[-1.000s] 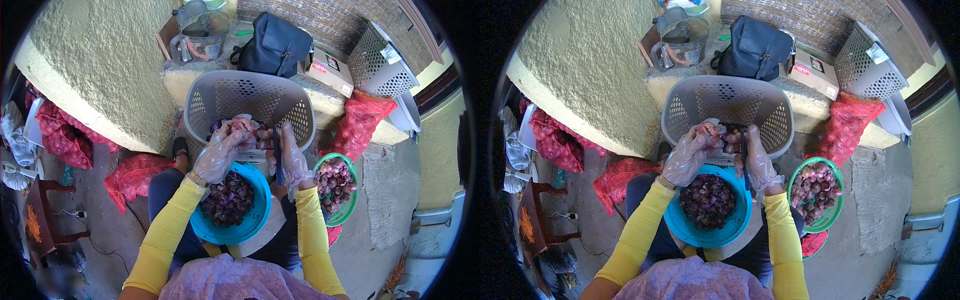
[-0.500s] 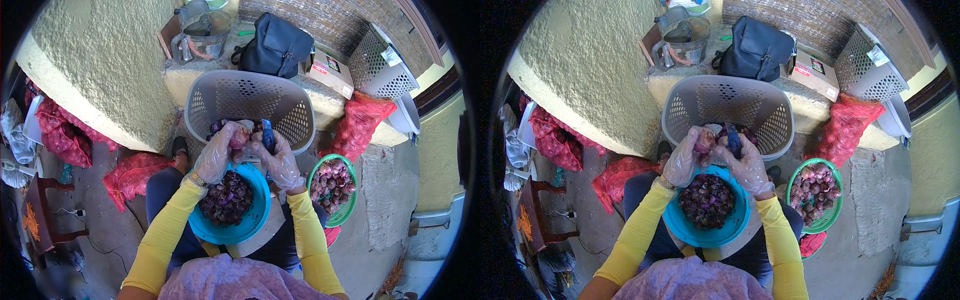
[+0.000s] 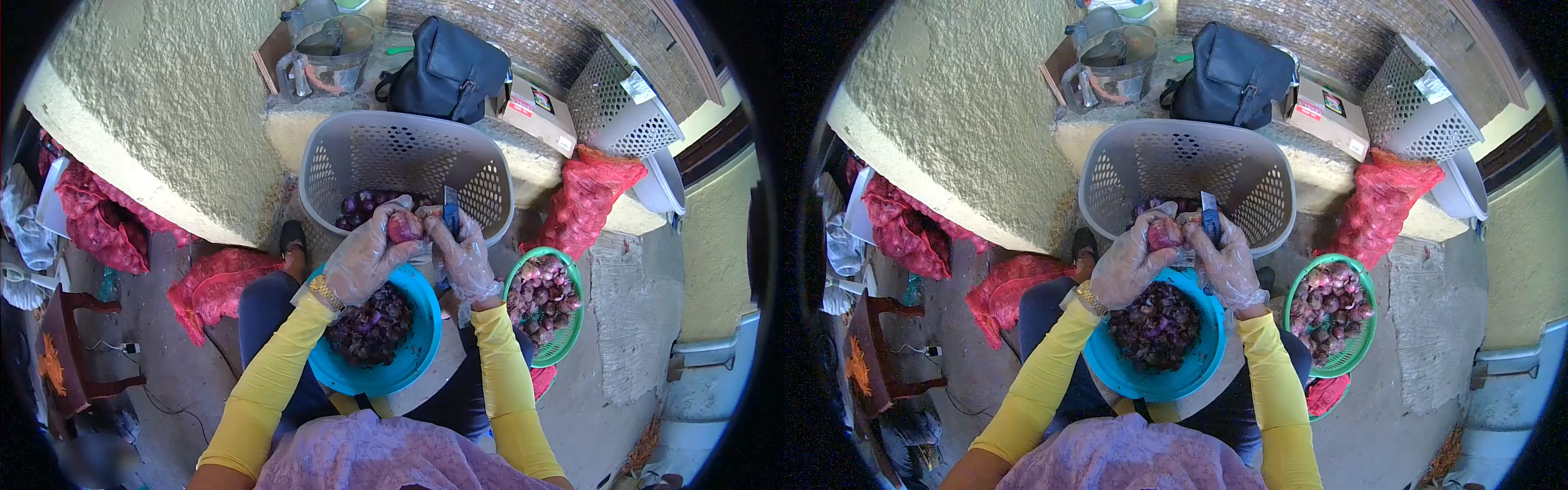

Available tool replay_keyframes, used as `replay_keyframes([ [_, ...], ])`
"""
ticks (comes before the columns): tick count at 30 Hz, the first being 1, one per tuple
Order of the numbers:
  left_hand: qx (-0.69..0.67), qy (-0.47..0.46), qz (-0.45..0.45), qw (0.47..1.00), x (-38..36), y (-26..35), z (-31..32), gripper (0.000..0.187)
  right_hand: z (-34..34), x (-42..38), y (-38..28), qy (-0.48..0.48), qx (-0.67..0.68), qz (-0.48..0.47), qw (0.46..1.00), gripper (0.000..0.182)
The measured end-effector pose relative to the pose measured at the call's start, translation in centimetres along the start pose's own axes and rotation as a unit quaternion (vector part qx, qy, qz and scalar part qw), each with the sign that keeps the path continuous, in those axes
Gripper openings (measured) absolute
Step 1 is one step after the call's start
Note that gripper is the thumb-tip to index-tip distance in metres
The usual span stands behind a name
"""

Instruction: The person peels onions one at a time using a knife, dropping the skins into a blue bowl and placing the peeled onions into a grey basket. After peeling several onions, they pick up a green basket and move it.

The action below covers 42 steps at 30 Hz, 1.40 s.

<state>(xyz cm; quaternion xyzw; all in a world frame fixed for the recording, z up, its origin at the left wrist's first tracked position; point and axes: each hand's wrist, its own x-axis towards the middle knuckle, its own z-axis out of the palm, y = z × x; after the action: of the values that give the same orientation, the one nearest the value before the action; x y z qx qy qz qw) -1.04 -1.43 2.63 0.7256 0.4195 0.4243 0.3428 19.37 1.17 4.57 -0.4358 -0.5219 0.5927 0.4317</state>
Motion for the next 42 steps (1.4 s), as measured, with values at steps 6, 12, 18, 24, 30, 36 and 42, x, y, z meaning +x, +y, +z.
replay_keyframes([
  [6,0.075,-0.003,-0.028,0.997,0.5,0.9,-1.0,0.051,-0.2,-1.4,-1.0,-0.020,-0.080,0.023,0.996,0.029],
  [12,0.138,-0.008,-0.006,0.990,0.5,0.4,-1.3,0.056,0.4,-6.3,-1.0,0.005,-0.220,-0.131,0.967,0.059],
  [18,0.168,-0.031,0.026,0.985,0.5,0.0,-1.3,0.060,1.4,-8.8,1.1,0.025,-0.346,-0.040,0.937,0.067],
  [24,0.175,-0.043,0.021,0.983,0.3,-0.1,-1.1,0.063,1.9,-9.5,2.2,0.026,-0.377,-0.236,0.895,0.078],
  [30,0.181,-0.029,0.030,0.983,0.2,-0.1,-1.4,0.063,1.6,-9.3,2.2,0.007,-0.268,-0.155,0.951,0.083],
  [36,0.182,-0.022,0.019,0.983,0.2,-0.1,-1.4,0.063,1.9,-9.4,2.3,0.017,-0.285,-0.147,0.947,0.074],
  [42,0.193,-0.018,0.017,0.981,0.2,0.6,-1.5,0.064,2.1,-9.4,3.2,0.052,-0.409,-0.193,0.890,0.068],
])
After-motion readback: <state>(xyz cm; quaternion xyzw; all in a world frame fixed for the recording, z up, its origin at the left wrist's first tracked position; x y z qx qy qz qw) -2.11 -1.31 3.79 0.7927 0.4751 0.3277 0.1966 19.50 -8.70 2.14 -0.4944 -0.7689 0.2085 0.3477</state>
